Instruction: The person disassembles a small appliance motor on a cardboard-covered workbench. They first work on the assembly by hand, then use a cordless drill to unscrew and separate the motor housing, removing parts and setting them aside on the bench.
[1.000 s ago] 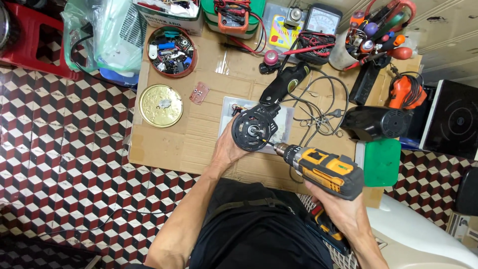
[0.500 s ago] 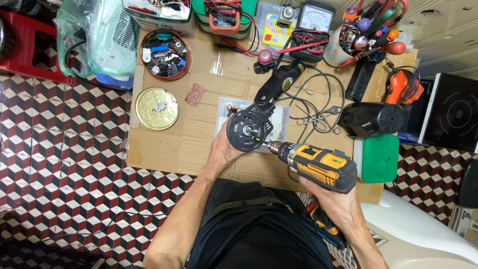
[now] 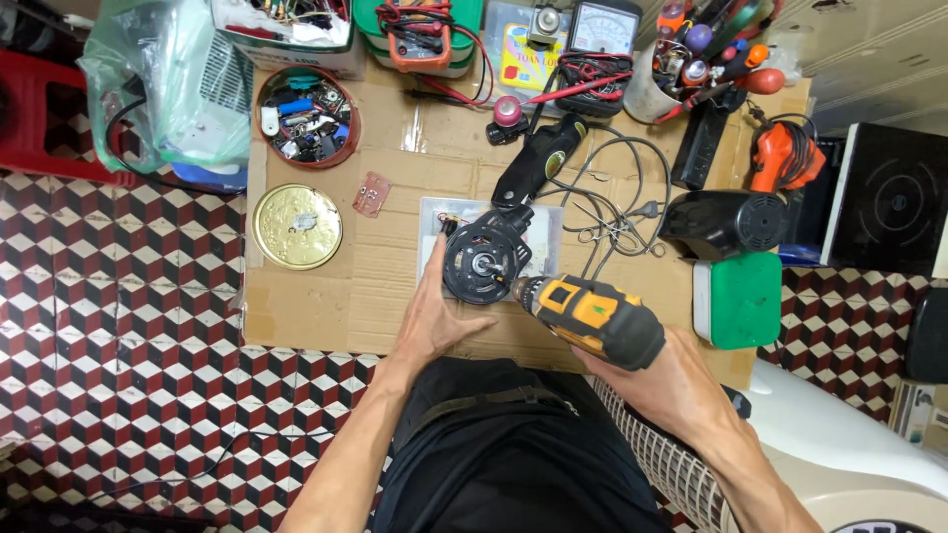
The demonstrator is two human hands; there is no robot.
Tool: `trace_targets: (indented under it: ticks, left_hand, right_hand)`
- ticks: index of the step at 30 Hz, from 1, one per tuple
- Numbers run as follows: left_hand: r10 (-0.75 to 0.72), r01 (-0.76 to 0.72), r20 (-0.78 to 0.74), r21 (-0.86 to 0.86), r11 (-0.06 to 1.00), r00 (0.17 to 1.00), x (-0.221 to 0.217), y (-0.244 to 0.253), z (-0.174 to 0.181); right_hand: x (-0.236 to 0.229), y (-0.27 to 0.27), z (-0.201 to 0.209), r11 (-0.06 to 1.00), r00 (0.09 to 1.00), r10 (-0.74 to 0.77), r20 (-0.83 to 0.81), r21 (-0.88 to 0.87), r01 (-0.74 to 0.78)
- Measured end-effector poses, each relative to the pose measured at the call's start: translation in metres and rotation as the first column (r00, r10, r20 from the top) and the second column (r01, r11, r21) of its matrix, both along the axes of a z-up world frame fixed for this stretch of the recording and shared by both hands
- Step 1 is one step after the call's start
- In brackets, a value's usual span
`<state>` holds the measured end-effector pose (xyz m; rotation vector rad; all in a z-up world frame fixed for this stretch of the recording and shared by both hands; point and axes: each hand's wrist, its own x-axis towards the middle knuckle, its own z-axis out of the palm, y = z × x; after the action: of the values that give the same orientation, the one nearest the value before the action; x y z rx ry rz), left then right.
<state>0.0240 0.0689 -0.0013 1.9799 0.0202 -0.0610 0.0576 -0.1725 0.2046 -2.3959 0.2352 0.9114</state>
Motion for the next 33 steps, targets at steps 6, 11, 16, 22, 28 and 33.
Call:
trace_targets:
  ticks: [6, 11, 16, 22, 28, 33]
  left_hand:
    - [0.089, -0.080, -0.089, 0.099, 0.992, 0.992, 0.003, -0.011, -0.008]
    - [0.097, -0.093, -0.033, 0.088, 0.992, 0.995, 0.003, -0.012, -0.012]
    - [0.119, -0.117, -0.020, 0.074, 0.990, 0.993, -0.001, -0.015, -0.011]
    - [0.099, -0.100, 0.012, 0.054, 0.994, 0.995, -0.001, -0.018, -0.011]
    - [0.099, -0.096, -0.054, 0.058, 0.994, 0.994, 0.004, -0.019, -0.005]
    - [0.179, -0.176, -0.019, 0.121, 0.977, 0.984, 0.009, -0.015, -0.011]
  right_hand:
    - [0.013, 0.006, -0.002, 0.998, 0.999, 0.038, -0.018, 0.059, -0.037]
    - [0.014, 0.014, -0.004, 0.980, 0.989, 0.147, 0.035, 0.128, -0.150]
    - [0.019, 0.022, -0.002, 0.941, 0.978, 0.099, 0.185, 0.302, -0.153]
    - [0.017, 0.028, 0.009, 0.998, 0.993, -0.047, -0.110, 0.046, 0.053]
    - [-0.002, 0.004, -0.028, 0.837, 0.942, 0.036, 0.333, 0.505, -0.210]
    - [-0.002, 0.013, -0.026, 0.957, 0.985, -0.162, -0.063, 0.234, 0.173]
